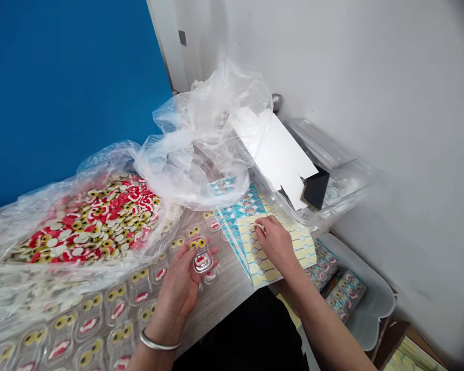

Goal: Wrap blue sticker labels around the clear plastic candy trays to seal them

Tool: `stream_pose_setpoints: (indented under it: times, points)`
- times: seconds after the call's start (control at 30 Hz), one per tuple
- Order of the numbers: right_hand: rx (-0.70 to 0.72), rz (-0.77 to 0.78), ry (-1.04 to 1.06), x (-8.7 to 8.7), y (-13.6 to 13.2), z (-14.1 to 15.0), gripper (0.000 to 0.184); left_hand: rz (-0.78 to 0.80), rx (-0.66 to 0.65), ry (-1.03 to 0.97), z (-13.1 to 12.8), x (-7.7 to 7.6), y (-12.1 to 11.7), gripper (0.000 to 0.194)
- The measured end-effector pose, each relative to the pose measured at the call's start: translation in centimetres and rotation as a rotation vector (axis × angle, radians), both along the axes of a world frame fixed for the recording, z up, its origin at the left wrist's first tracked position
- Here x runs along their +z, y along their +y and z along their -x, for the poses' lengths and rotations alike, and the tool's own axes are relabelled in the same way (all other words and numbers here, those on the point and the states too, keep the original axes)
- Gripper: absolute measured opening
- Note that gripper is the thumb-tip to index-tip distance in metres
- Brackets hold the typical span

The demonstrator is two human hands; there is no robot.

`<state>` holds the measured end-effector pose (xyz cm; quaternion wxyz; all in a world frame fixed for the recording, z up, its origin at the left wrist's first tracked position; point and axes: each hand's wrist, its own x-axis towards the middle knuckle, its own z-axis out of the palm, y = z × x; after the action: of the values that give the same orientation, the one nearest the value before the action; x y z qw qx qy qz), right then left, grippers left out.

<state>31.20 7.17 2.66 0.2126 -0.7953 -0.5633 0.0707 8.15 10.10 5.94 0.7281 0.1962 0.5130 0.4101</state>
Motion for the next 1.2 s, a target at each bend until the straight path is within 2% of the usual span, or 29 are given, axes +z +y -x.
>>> stream_pose_setpoints:
  times: [0.1, 0.2, 0.4, 0.7, 0.87, 1.0, 1.1, 1.2]
  points:
    - [-0.023, -0.038, -0.076, -0.4, 0.8, -0.3, 0.025, 0.01, -0.008, 0.026, -0.3, -0.3, 0.0, 0.026]
    - [0.021, -0.062, -0.109, -0.9, 2.7, -0.9, 0.03, 0.016, -0.025, 0.037, -0.7, -0.6, -0.1, 0.026]
    - [0.098, 0.033, -0.064, -1.5, 5.6, -1.7, 0.027, 0.042, -0.019, 0.06, -1.3, -0.2, -0.1, 0.023]
    - [0.146, 0.03, -0.019, -1.5, 3.3, -0.7, 0.014, 0.05, -0.025, 0.072, -1.6, -0.6, 0.1, 0.024]
    - [0.123, -0.164, 0.087, -0.7, 3.8, -0.5, 0.02, 0.073, -0.005, 0.062, -1.8, -0.6, 0.2, 0.024]
    - [0.226, -0.306, 0.155, 1.7, 7.7, 0.4, 0.027, 0.087, -0.011, 0.04, -2.0, -0.4, 0.3, 0.024]
    - [0.263, -0.136, 0.097, 3.0, 12.4, 1.1, 0.029, 0.08, -0.019, 0.024, -2.0, -0.2, 0.4, 0.025]
    - [0.241, 0.064, 0.045, 2.9, 16.7, 1.8, 0.022, 0.068, -0.012, 0.021, -1.6, -0.3, 0.6, 0.026]
